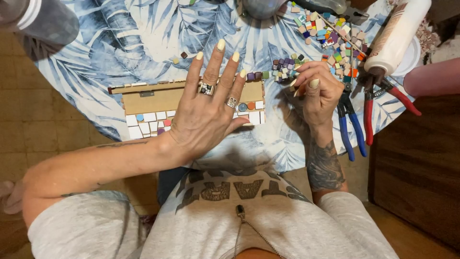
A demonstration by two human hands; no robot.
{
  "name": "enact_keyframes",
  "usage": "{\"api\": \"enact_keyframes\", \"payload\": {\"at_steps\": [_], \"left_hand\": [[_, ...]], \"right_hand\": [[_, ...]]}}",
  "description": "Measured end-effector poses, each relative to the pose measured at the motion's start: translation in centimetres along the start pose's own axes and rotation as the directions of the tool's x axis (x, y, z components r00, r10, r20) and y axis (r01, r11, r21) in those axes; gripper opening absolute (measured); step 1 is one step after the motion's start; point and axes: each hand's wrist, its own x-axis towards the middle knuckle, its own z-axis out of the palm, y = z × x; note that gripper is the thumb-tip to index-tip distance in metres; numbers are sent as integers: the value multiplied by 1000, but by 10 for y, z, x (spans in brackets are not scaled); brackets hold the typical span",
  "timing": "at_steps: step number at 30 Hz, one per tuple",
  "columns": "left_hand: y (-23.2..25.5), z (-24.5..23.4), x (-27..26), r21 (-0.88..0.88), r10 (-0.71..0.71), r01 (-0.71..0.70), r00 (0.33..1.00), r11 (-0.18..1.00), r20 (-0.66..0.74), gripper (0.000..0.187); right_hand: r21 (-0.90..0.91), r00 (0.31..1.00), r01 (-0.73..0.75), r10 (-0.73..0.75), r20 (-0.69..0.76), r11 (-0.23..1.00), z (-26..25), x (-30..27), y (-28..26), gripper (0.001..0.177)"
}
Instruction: Decorating a small wooden box by gluing individual mosaic tiles onto its surface and adjusting them with a wooden stick.
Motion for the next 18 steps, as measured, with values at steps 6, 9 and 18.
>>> {"api": "enact_keyframes", "payload": {"at_steps": [6, 9, 18], "left_hand": [[11, -1, 1, 66, -34, 33, 999, 997, 29, 80], [12, -3, 2, 78, -27, 26, 1000, 997, 8, 77], [8, -3, 0, 93, -28, 26, 999, 995, 21, 78]], "right_hand": [[3, 1000, 12, -12, 13, 1000, 0, 0, -1, 52], [-3, 1000, -6, 6, 28, 1000, -1, -1, -1, 52], [2, 999, 0, 0, 43, 1000, -2, 0, -2, 50]]}}
